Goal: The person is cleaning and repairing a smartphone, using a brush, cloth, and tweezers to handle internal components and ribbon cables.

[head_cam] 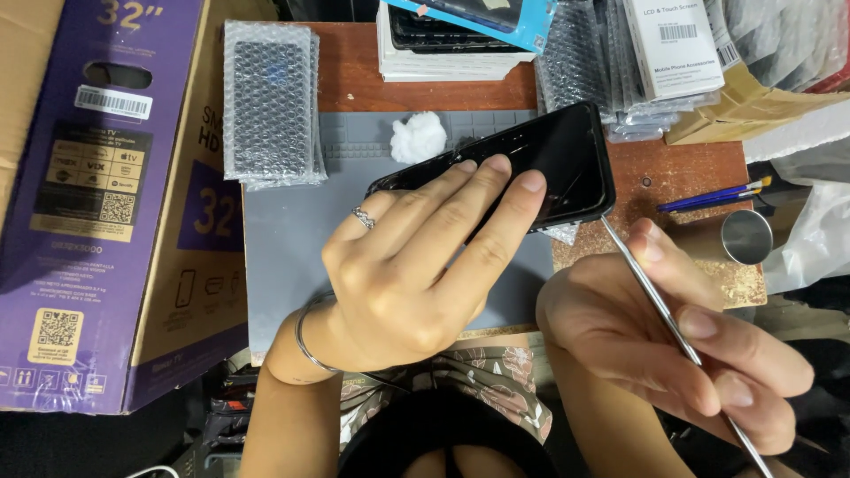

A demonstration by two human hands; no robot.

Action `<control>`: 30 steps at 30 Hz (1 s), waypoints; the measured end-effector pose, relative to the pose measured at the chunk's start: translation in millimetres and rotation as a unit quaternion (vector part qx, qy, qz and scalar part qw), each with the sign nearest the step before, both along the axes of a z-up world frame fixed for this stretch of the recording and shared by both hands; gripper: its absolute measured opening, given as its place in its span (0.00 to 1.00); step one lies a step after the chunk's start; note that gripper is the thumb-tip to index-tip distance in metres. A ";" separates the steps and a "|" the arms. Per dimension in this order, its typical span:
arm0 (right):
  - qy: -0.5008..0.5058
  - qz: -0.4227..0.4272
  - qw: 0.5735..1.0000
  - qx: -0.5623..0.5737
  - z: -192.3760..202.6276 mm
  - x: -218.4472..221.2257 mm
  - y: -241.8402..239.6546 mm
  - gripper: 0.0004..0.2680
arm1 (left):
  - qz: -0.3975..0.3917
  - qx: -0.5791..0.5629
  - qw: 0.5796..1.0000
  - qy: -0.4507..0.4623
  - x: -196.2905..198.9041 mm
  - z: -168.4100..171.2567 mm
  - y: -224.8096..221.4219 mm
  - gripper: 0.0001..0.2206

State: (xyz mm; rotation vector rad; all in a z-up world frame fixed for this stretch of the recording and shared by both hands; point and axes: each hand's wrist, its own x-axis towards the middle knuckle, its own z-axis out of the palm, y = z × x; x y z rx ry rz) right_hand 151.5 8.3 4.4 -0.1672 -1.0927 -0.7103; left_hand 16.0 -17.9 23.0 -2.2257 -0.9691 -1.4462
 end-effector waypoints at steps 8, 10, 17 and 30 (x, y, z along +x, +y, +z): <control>-0.053 0.025 0.996 0.067 -3.9 2.9 8.8 0.07 | 0.004 -0.001 1.000 0.002 0.1 -0.2 1.3 0.06; -0.047 0.005 0.998 0.051 -2.8 2.5 6.3 0.07 | 0.005 0.000 1.000 0.000 0.6 -1.1 1.6 0.06; -0.049 0.018 0.997 0.057 0.3 2.0 7.8 0.06 | 0.004 -0.004 1.000 -0.002 0.9 -1.1 1.8 0.08; -0.064 0.007 0.998 0.008 -0.3 2.2 4.0 0.07 | 0.007 0.000 1.000 -0.001 0.9 -1.5 2.2 0.05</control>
